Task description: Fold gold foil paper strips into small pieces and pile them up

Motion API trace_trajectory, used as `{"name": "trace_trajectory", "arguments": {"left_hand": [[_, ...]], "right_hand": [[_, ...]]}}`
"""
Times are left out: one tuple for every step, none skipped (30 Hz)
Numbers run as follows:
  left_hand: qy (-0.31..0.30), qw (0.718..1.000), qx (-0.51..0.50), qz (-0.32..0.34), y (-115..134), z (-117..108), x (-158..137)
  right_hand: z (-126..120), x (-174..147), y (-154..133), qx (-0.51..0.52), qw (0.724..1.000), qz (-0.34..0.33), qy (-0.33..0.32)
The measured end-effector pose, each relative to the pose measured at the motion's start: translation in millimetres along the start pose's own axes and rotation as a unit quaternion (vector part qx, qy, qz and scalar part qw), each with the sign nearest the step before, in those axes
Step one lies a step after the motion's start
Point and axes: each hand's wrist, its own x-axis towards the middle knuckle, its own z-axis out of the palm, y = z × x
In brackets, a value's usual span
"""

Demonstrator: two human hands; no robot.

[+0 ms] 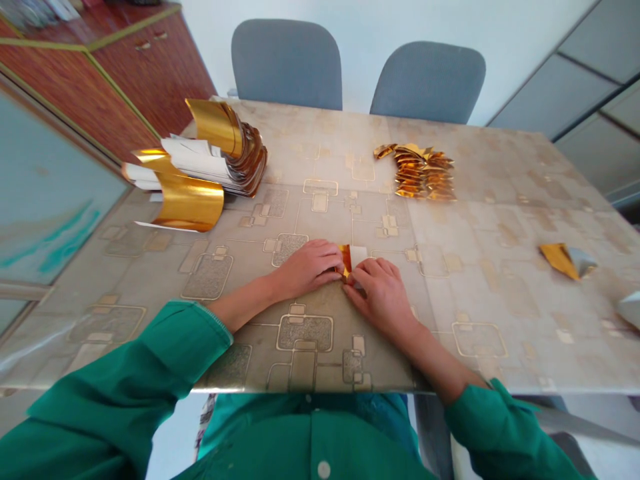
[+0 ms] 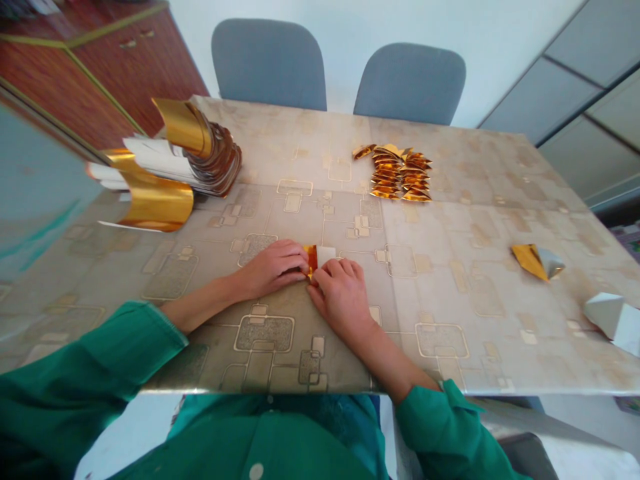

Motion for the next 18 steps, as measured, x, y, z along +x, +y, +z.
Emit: {"name": "trace_trajectory", "arguments": {"left_hand": [[-0.001,1.0,0.007,-0.013,2,0,1],[-0.001,1.0,0.014,-0.027,5,0,1],[0.0,0.999,0.02,-0.04,7,1,1],[0.001,0.998,0.025,-0.053,9,1,2],[0.002,0.997,0.029,-0.065,11,1,2],[0.003,0.997,0.032,-0.074,12,2,2],[0.004,0.996,0.036,-0.081,13,2,2],[0.006,0.995,0.041,-0.087,13,3,2],[0.008,0.995,0.045,-0.09,14,3,2],[0.01,0.994,0.049,-0.093,14,3,2],[0.012,0.994,0.054,-0.095,15,4,2],[0.014,0.993,0.059,-0.098,16,4,3],[0.015,0.993,0.063,-0.101,17,4,3],[0.015,0.992,0.067,-0.104,17,4,3],[0.015,0.992,0.07,-0.107,18,5,4],[0.016,0.991,0.073,-0.11,19,4,5],[0.017,0.991,0.075,-0.112,20,4,5],[0.017,0.991,0.076,-0.113,20,4,6]], "right_hand": [[0,0,1,0.014,1.0,0.003,0.001],[-1,0,3,0.028,1.0,0.006,0.0],[-1,0,4,0.042,0.999,0.009,-0.002],[-2,1,6,0.056,0.998,0.013,-0.005],[-2,1,7,0.068,0.997,0.018,-0.009],[-2,1,9,0.079,0.997,0.022,-0.012],[-3,2,10,0.089,0.996,0.027,-0.014],[-3,2,11,0.096,0.995,0.03,-0.015],[-3,2,12,0.102,0.994,0.032,-0.015],[-3,2,12,0.107,0.994,0.033,-0.014],[-3,2,13,0.11,0.993,0.032,-0.014],[-2,2,13,0.111,0.993,0.031,-0.013],[-2,2,13,0.109,0.993,0.03,-0.012],[-1,2,13,0.107,0.994,0.029,-0.01],[0,2,13,0.103,0.994,0.028,-0.008],[0,2,13,0.099,0.995,0.028,-0.006],[1,3,14,0.095,0.995,0.027,-0.005],[1,3,14,0.092,0.995,0.028,-0.005]]}}
